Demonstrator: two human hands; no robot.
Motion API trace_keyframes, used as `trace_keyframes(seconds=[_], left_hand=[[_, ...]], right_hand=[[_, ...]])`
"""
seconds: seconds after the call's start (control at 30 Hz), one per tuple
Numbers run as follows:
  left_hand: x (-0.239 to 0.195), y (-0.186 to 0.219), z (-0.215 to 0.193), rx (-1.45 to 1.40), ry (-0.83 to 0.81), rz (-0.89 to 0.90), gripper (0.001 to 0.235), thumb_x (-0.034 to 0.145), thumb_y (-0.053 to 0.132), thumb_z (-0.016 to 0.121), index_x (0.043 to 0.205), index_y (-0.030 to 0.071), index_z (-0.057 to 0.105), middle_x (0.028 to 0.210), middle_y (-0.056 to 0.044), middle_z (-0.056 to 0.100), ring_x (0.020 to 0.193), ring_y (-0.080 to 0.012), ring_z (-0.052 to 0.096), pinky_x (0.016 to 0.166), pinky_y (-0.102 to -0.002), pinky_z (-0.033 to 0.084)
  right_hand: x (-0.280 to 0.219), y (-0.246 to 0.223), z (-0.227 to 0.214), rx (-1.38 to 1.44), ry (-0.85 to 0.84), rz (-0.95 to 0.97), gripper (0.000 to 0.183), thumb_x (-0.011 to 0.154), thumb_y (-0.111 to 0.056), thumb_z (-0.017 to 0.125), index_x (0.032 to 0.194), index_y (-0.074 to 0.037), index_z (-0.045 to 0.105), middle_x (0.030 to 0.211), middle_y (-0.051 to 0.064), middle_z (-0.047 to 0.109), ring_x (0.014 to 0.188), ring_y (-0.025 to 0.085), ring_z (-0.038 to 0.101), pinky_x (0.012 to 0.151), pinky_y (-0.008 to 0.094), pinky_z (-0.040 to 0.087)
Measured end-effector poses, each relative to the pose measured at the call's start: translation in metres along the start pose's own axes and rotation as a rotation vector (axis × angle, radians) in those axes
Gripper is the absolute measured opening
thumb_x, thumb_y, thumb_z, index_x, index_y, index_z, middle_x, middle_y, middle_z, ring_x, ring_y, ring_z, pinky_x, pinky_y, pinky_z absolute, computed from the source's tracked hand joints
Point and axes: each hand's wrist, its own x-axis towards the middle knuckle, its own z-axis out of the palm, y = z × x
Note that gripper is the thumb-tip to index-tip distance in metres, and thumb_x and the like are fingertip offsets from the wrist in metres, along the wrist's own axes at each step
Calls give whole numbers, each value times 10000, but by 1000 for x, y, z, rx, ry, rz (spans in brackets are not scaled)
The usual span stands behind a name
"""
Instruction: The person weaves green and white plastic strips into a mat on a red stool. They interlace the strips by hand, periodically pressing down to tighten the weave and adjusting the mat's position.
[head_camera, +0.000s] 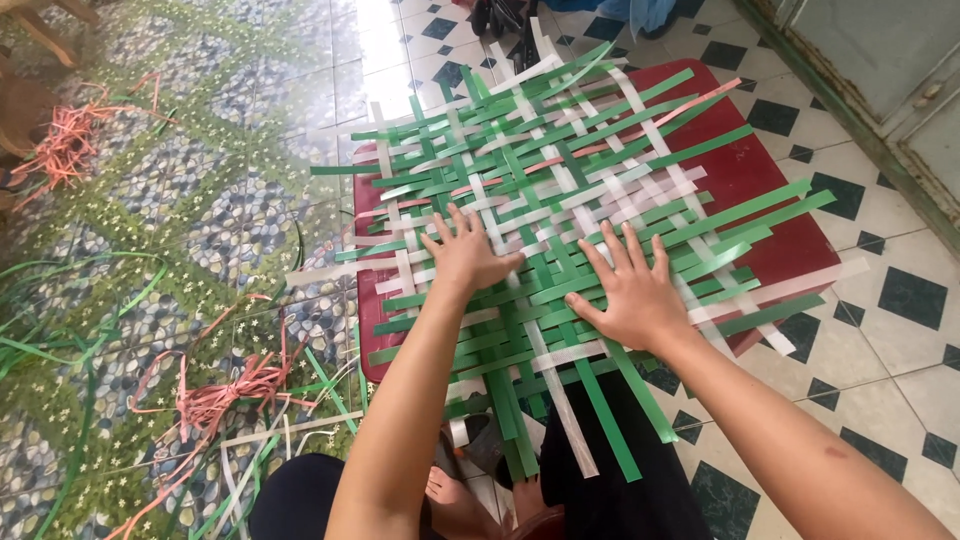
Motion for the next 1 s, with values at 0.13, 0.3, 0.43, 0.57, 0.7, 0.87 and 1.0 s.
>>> trace_keyframes(seconds=[0.13, 0.3, 0.43, 0.57, 0.7, 0.87, 1.0], left_hand=[[-3, 8, 6, -1, -88, 46, 1217, 648, 716, 664, 1539, 24, 209, 1599, -272, 90, 1462, -501, 56, 1072, -754, 54], [-16, 36, 4, -95, -144, -95, 1113, 738, 483, 698, 1532, -33, 115, 1596, -289, -7, 1455, -510, -48, 994, -826, 56], [-13, 52, 15, -125, -145, -184, 948, 838, 332, 624, 1516, -48, 81, 1585, -306, -47, 1441, -520, -85, 948, -857, 44], [-14, 57, 10, -188, -164, -215, 962, 823, 225, 648, 1515, -63, 46, 1585, -301, -83, 1437, -521, -115, 948, -853, 51], [-9, 57, 11, -162, -183, -211, 1014, 783, 204, 692, 1515, -64, 42, 1588, -296, -66, 1440, -517, -105, 948, -848, 78], [-8, 56, 13, -159, -185, -213, 1020, 785, 211, 694, 1519, -56, 39, 1592, -286, -65, 1443, -511, -103, 957, -835, 104], [-14, 57, 6, -149, -195, -204, 975, 820, 210, 664, 1515, -63, 36, 1593, -281, -48, 1444, -513, -90, 950, -829, 132]], right_hand=[[0, 0, 0, -6, -5, 0, 803, 883, -727, 288, 1524, -243, 288, 1616, 135, 182, 1491, 355, 137, 1156, 616, 83], [0, 0, -1, 15, -5, 4, 796, 882, -730, 287, 1518, -252, 313, 1613, 134, 204, 1492, 345, 144, 1156, 612, 85], [1, 0, 2, 46, 1, 7, 811, 877, -755, 275, 1516, -257, 321, 1617, 127, 201, 1495, 337, 136, 1160, 607, 80], [0, 1, 0, 35, 5, -10, 815, 884, -754, 269, 1518, -244, 320, 1614, 139, 206, 1496, 345, 137, 1162, 609, 77], [0, 1, -1, 46, 12, -5, 808, 882, -758, 256, 1516, -260, 319, 1612, 130, 215, 1496, 329, 140, 1166, 600, 77], [0, 3, 1, 35, 23, -11, 821, 880, -771, 255, 1516, -256, 323, 1611, 134, 221, 1495, 336, 149, 1165, 604, 78], [-1, 3, 0, 18, 20, -21, 827, 883, -769, 263, 1522, -246, 311, 1612, 143, 213, 1490, 351, 156, 1165, 610, 74]])
